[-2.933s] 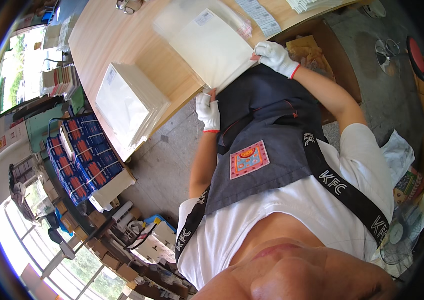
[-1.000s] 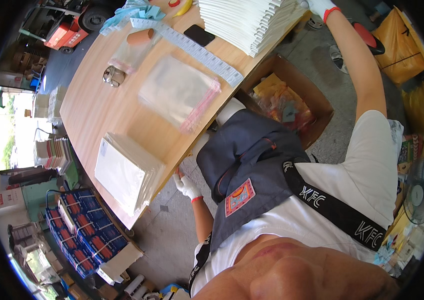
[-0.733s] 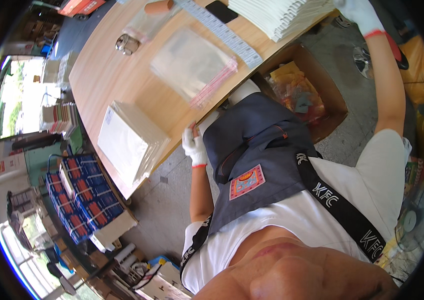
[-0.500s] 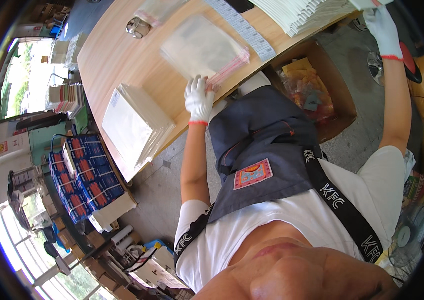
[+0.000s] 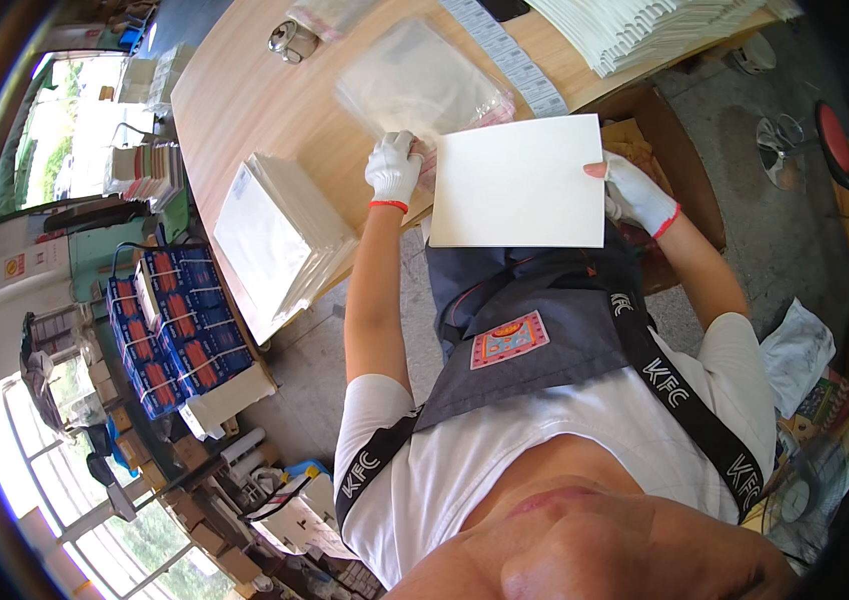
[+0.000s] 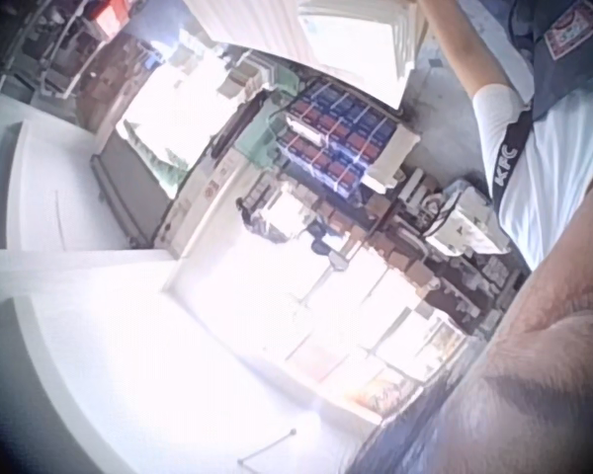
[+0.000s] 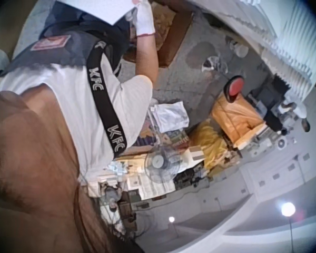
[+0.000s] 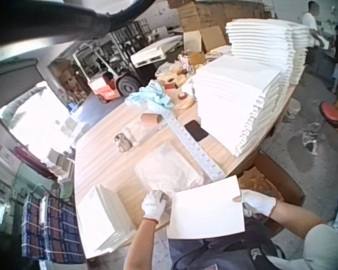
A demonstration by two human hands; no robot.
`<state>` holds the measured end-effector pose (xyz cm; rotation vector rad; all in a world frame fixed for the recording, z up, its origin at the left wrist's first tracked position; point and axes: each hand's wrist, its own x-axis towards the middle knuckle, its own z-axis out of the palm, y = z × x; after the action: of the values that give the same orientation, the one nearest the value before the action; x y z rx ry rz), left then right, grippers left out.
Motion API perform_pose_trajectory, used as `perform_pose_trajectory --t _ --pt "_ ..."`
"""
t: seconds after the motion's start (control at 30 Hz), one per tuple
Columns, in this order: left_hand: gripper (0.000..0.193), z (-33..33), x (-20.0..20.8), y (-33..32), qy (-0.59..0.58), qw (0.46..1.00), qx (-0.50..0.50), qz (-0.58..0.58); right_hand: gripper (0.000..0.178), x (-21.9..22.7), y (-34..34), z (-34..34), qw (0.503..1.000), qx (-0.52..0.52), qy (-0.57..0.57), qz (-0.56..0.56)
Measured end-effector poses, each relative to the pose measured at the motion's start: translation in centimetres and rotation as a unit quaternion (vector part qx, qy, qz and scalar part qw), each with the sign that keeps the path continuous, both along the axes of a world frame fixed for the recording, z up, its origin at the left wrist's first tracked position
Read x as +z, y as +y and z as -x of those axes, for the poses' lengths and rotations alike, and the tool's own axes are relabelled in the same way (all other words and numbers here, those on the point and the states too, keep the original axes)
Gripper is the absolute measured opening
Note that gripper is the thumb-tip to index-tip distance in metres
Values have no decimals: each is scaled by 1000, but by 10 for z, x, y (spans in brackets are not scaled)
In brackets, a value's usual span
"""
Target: The person places white rectangular items into plastic bags, seals them with a strip of tape, and stacks the completed packages on the desk.
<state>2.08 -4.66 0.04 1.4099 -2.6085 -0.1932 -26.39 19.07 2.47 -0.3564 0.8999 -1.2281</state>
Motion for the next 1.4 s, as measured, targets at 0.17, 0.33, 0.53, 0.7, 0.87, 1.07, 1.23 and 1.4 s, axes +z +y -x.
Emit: perform_pose_trajectory --t 0.17,0.33,0.53,0.7,0.87,1.07,1.23,1.4 --pt "15 -13 -15 4 52 997 -19 48 30 -52 -4 -5 998 -56 -17 -16" --pt "16 -10 -10 10 108 989 21 103 20 -61 -7 -14 992 -118 -36 -5" --pt "25 1 0 38 267 963 25 30 20 -49 -7 -38 984 -153 -90 -11" --pt "64 37 -41 94 621 765 163 -43 20 -39 -1 -58 982 -172 -74 -13" --pt "25 53 -100 78 810 388 169 -406 22 -29 3 -62 991 -130 -39 19" --pt "20 58 -74 133 691 554 225 -406 29 -37 -4 -63 992 -109 52 -35" --pt "26 26 -104 160 697 513 255 -431 30 -53 -15 -94 994 -72 24 -79" --pt "21 11 -98 152 669 633 200 -336 30 -56 -47 -114 982 -97 163 16"
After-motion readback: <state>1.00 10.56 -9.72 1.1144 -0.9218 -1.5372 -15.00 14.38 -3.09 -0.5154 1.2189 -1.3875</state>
